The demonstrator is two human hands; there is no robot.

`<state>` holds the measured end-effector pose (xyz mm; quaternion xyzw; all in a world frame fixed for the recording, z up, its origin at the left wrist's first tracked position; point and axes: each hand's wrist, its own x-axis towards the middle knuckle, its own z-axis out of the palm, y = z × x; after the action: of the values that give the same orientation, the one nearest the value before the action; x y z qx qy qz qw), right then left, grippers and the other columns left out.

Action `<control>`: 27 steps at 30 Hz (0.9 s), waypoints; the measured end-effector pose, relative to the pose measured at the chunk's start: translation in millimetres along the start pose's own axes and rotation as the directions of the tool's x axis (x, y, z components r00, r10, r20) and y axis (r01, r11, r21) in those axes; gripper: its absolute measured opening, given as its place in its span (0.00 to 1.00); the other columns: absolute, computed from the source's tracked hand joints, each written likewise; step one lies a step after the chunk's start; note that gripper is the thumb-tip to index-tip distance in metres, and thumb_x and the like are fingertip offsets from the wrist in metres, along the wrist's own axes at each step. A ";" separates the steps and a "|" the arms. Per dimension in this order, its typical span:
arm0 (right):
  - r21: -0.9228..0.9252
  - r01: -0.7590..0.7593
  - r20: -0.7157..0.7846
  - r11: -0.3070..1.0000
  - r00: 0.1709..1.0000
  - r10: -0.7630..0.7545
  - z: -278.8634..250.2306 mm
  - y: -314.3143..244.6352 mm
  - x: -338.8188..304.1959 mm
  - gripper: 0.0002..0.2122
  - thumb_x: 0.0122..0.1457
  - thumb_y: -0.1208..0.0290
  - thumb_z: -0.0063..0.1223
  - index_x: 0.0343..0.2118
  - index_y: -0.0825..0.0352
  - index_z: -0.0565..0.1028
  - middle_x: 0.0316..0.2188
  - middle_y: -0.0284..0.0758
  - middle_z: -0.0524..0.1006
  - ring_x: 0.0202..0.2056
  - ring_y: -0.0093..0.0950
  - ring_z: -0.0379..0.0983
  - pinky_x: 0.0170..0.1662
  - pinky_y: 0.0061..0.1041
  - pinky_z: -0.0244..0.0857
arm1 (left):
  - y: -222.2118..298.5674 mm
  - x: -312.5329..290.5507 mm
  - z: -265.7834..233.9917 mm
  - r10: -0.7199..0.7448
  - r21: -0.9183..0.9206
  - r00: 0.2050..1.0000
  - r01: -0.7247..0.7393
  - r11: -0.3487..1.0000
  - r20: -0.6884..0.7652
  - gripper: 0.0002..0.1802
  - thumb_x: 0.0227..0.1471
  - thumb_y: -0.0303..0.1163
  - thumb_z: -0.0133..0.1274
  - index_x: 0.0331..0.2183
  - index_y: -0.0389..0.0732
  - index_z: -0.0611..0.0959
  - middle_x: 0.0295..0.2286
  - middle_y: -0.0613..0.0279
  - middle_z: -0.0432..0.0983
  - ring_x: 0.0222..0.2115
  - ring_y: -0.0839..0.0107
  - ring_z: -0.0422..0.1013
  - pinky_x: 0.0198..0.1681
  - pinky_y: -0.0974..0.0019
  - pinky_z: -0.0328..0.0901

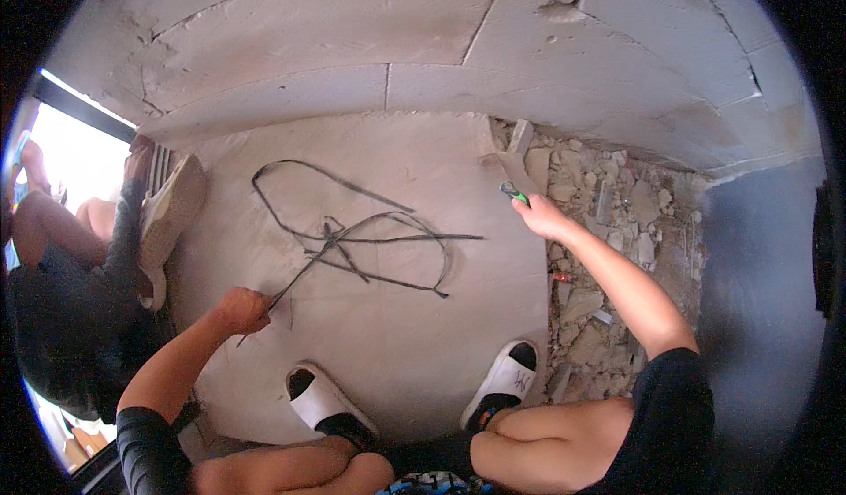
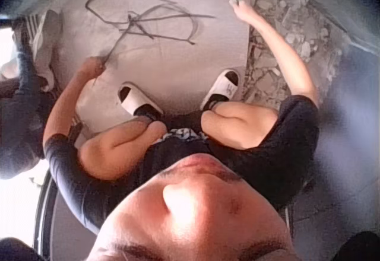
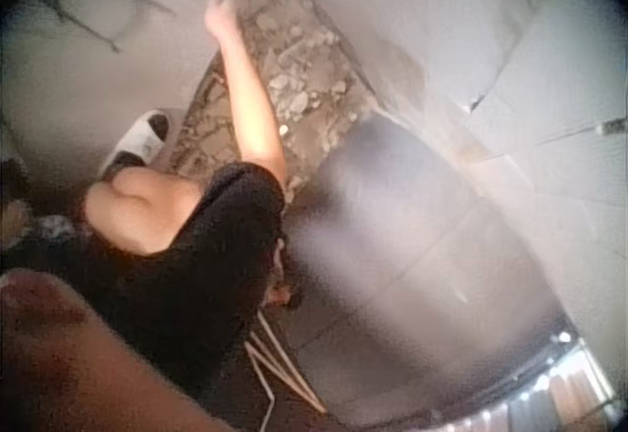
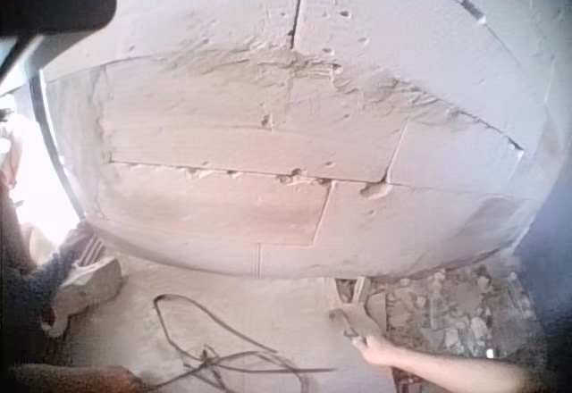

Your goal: The person applies putty to the cracks and joints between concrete blocks using a putty knife, smoothing the material into the gaps.

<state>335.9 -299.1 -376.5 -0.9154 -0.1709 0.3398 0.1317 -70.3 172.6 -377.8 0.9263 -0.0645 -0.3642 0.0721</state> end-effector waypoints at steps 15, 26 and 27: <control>-0.312 0.200 0.337 0.929 0.937 -0.089 53.0 -57.8 -79.9 0.24 0.66 0.54 0.34 0.46 0.77 0.63 0.35 0.59 0.75 0.39 0.55 0.73 0.43 0.51 0.66 | 12.1 -13.7 19.7 0.152 0.069 0.878 -0.204 0.976 0.453 0.18 0.40 0.48 0.56 0.26 0.44 0.85 0.27 0.53 0.80 0.30 0.51 0.76 0.34 0.51 0.70; -0.224 0.242 0.148 0.944 0.966 -0.213 67.2 -140.8 12.5 0.26 0.62 0.51 0.36 0.40 0.76 0.72 0.35 0.57 0.76 0.39 0.53 0.75 0.45 0.48 0.66 | 17.8 -22.4 40.2 0.161 -0.045 0.813 -0.165 0.985 0.560 0.21 0.42 0.53 0.58 0.29 0.45 0.87 0.30 0.56 0.81 0.34 0.54 0.76 0.37 0.53 0.70; -0.215 0.233 0.130 0.948 0.969 -0.209 68.3 -152.6 21.8 0.27 0.62 0.50 0.36 0.39 0.76 0.73 0.36 0.57 0.77 0.40 0.53 0.75 0.46 0.47 0.66 | 17.2 -22.3 38.8 0.155 -0.058 0.830 -0.147 0.988 0.535 0.21 0.41 0.53 0.58 0.29 0.45 0.87 0.29 0.56 0.81 0.33 0.54 0.76 0.37 0.53 0.70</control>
<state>271.7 -143.3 -384.7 -0.8804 -0.3171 0.3487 0.0534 -114.1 156.2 -388.0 0.7784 -0.1523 -0.6029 0.0861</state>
